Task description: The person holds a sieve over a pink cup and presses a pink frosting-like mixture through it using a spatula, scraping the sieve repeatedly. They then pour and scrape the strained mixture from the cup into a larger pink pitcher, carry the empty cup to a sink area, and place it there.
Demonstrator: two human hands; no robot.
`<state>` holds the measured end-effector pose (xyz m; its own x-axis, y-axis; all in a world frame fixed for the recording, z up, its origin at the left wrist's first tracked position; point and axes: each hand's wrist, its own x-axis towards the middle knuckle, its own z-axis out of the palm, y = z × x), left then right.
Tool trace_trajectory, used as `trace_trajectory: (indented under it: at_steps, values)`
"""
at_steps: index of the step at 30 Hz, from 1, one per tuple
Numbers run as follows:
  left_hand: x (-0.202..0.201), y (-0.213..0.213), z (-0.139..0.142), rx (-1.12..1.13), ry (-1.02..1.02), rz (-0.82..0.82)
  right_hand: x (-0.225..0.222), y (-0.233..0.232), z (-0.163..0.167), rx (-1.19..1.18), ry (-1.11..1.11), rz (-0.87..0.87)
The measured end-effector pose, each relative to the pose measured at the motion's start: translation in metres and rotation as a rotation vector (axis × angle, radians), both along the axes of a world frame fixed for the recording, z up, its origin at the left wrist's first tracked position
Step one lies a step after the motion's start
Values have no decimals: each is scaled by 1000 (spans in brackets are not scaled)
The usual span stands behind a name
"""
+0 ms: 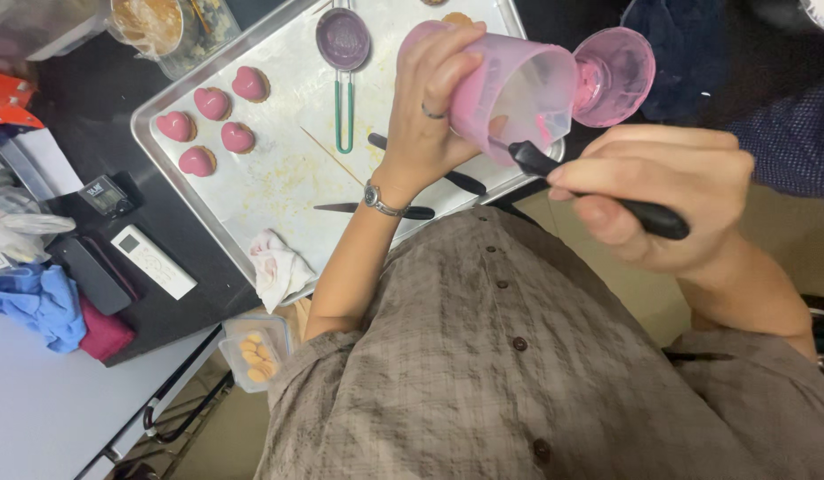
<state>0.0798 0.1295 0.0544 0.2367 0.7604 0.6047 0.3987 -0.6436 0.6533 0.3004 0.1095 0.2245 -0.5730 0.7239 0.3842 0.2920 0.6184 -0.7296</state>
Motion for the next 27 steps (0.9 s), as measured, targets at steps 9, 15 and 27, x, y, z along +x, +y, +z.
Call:
trace_trajectory:
  at_steps: [9,15,27]
  values:
    - [8,-3,-3,-9,-56,-52,16,-10,-20,-285,239,-246]
    - [10,-6,-4,-86,-120,-97,20,0,-42,-316,371,-233]
    - [5,-11,3,-182,-201,-138,15,8,-55,8,246,-337]
